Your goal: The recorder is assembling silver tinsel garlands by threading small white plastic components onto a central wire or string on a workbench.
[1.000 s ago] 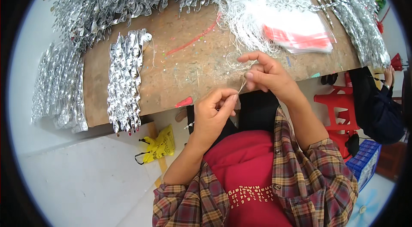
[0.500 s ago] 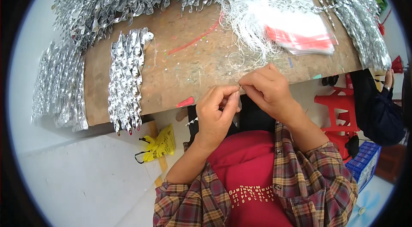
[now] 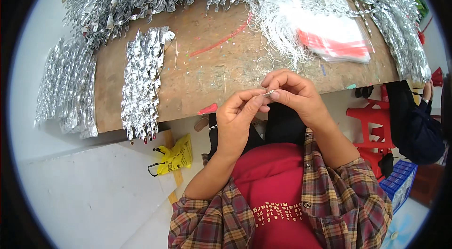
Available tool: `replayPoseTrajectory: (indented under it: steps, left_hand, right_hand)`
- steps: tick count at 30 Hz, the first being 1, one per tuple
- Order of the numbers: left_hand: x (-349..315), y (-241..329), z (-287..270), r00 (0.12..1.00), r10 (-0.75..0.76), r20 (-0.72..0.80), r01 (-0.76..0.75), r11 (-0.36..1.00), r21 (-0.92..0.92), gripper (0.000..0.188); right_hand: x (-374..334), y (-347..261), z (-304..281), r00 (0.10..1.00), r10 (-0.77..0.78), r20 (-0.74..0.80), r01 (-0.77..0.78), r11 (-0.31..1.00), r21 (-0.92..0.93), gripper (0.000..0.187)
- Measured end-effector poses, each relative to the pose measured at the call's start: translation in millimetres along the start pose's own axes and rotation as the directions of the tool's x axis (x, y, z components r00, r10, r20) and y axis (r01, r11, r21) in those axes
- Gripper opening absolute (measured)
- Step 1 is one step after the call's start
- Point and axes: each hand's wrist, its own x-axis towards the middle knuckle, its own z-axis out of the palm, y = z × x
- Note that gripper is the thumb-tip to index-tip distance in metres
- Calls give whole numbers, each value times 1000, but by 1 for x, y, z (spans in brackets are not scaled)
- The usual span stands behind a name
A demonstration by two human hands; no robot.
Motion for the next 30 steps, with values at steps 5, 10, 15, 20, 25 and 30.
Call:
replayPoseTrajectory:
  steps: [5,10,15,20,25,30]
  left_hand:
    - [1,0,2,1000,-13,-2,13,1000,12,12]
    - [2,0,2,1000,-27,3,26,994,101,9]
    - [7,-6,0,907,408,101,-371,664,649,10]
    - [7,-6,1,892,443,92,-382,627,679,10]
    - [3,11,6,997,-44,-64,54,987,152,9]
    - [9,6,-10,958,-238,160,277,915,-294,12]
  right_hand:
    - [0,1,-6,1000,-3,13,5,994,-112,6]
    - [0,-9,-7,997,-72,-28,51,886,-461,11]
    - [6,-12,5,870,-463,170,388,429,-816,12]
    - [5,-14,13,811,-523,261,410,191,-892,15]
    - [5,-5,8,779,-593,206,448,296,-844,15]
    - [8,-3,2,745,-615,258,542,333,-772,14]
